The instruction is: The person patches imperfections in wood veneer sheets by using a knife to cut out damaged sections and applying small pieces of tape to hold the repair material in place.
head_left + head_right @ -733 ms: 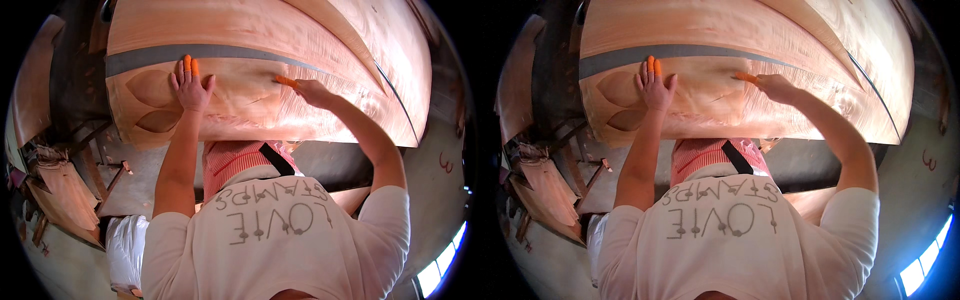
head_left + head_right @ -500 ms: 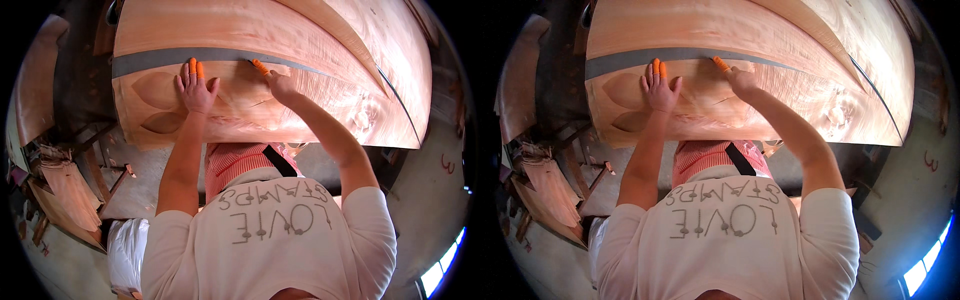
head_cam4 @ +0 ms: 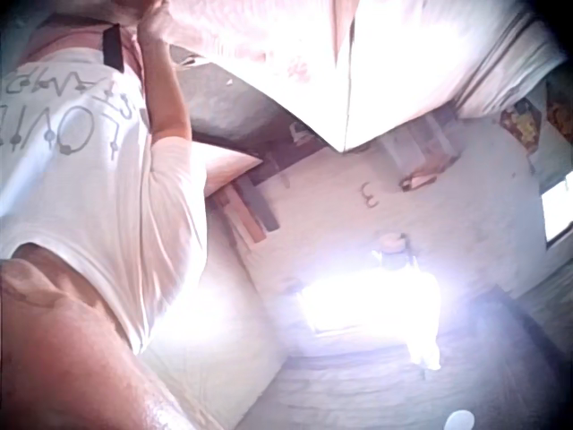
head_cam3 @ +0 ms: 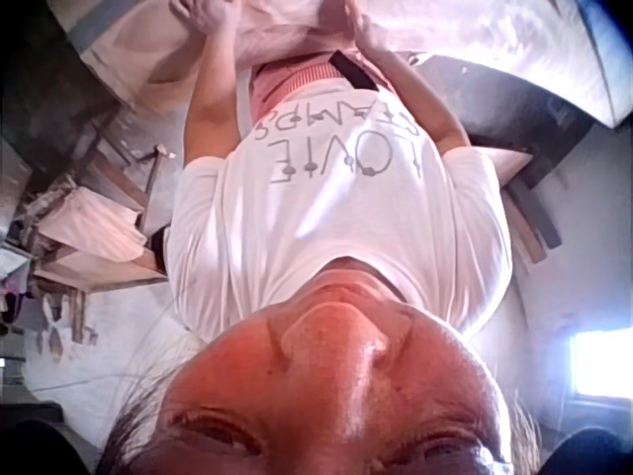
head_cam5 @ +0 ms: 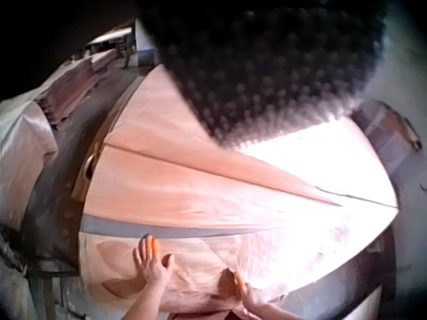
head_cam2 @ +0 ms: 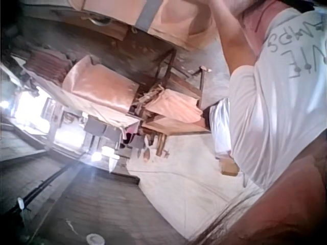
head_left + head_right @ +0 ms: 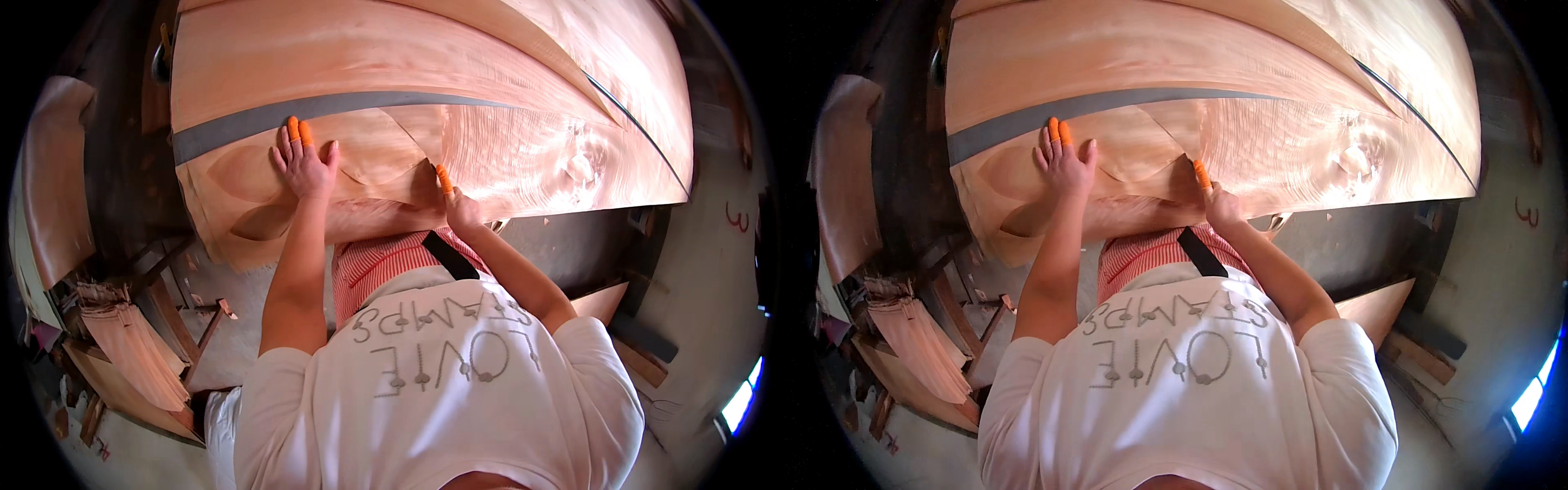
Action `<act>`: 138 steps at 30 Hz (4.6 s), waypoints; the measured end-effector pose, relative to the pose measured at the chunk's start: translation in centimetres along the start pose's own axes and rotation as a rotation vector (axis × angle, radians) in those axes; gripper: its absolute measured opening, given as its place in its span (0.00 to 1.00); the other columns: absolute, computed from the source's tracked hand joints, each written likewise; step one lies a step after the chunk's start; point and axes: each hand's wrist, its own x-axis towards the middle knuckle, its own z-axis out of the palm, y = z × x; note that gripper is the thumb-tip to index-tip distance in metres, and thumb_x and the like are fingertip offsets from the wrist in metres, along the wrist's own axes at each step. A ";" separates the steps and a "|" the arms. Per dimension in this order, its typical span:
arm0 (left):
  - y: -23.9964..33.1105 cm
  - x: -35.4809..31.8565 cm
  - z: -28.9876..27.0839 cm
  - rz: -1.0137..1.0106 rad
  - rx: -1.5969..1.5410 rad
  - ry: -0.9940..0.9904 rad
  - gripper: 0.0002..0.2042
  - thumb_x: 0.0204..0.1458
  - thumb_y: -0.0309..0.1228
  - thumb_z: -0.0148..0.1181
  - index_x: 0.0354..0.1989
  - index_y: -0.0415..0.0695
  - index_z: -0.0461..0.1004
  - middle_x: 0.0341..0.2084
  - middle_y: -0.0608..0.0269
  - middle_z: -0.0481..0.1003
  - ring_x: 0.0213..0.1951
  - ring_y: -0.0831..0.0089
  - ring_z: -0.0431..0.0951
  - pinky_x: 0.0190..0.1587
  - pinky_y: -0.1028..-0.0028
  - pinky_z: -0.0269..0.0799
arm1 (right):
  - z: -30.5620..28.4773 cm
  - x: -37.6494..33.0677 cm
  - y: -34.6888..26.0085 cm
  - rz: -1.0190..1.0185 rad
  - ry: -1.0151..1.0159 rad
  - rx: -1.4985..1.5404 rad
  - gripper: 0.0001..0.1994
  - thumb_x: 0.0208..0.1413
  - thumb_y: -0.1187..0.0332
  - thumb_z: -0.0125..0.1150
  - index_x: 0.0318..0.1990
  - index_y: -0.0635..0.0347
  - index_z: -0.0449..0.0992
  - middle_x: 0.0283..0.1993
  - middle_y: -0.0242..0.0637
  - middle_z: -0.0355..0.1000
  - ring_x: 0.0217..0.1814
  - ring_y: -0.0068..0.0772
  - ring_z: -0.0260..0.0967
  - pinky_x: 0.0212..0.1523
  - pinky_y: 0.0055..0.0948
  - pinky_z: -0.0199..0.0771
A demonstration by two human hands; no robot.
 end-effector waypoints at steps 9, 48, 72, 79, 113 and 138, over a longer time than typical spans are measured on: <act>0.1 -0.1 -0.4 0.030 0.060 0.028 0.33 0.46 0.51 0.53 0.57 0.41 0.62 0.60 0.57 0.58 0.63 0.60 0.53 0.62 0.52 0.41 | -3.3 0.9 2.5 -0.348 0.308 0.221 0.34 0.51 0.65 0.57 0.65 0.52 0.50 0.27 0.44 0.72 0.27 0.48 0.71 0.27 0.40 0.71; -3.7 -4.6 -3.0 0.285 -0.112 -0.117 0.29 0.43 0.47 0.60 0.52 0.44 0.65 0.57 0.56 0.60 0.63 0.61 0.53 0.62 0.48 0.39 | -5.1 7.5 -4.1 -0.254 -0.274 1.038 0.13 0.59 0.62 0.52 0.37 0.66 0.74 0.36 0.37 0.75 0.37 0.26 0.72 0.41 0.23 0.71; -1.2 -5.7 -14.2 0.281 -0.223 -0.894 0.12 0.47 0.37 0.57 0.35 0.43 0.73 0.30 0.55 0.74 0.36 0.56 0.74 0.35 0.62 0.69 | -3.4 8.9 -1.7 -0.345 -0.199 1.030 0.11 0.58 0.64 0.53 0.37 0.64 0.75 0.35 0.33 0.74 0.39 0.21 0.67 0.45 0.22 0.65; 6.5 -2.4 -1.6 0.484 -0.459 -0.174 0.18 0.50 0.32 0.53 0.50 0.41 0.68 0.54 0.55 0.64 0.56 0.59 0.63 0.56 0.64 0.60 | -4.9 7.4 -4.3 -0.290 -0.208 0.928 0.12 0.56 0.61 0.55 0.37 0.62 0.76 0.31 0.26 0.71 0.29 0.15 0.61 0.29 0.18 0.62; 10.6 -2.8 -1.1 0.704 -0.075 -0.077 0.23 0.53 0.36 0.41 0.55 0.34 0.61 0.60 0.47 0.57 0.62 0.52 0.54 0.62 0.53 0.46 | -68.6 -30.5 42.0 -0.171 1.786 1.319 0.14 0.55 0.62 0.55 0.43 0.62 0.70 0.33 0.39 0.74 0.11 0.16 0.47 0.11 0.18 0.48; 10.8 -2.4 0.1 0.735 -0.044 -0.053 0.23 0.53 0.36 0.41 0.55 0.33 0.61 0.59 0.46 0.57 0.61 0.51 0.55 0.61 0.53 0.48 | -59.3 -22.8 41.4 -0.050 1.096 1.172 0.18 0.59 0.58 0.50 0.49 0.62 0.71 0.36 0.34 0.74 0.13 0.10 0.41 0.12 0.14 0.41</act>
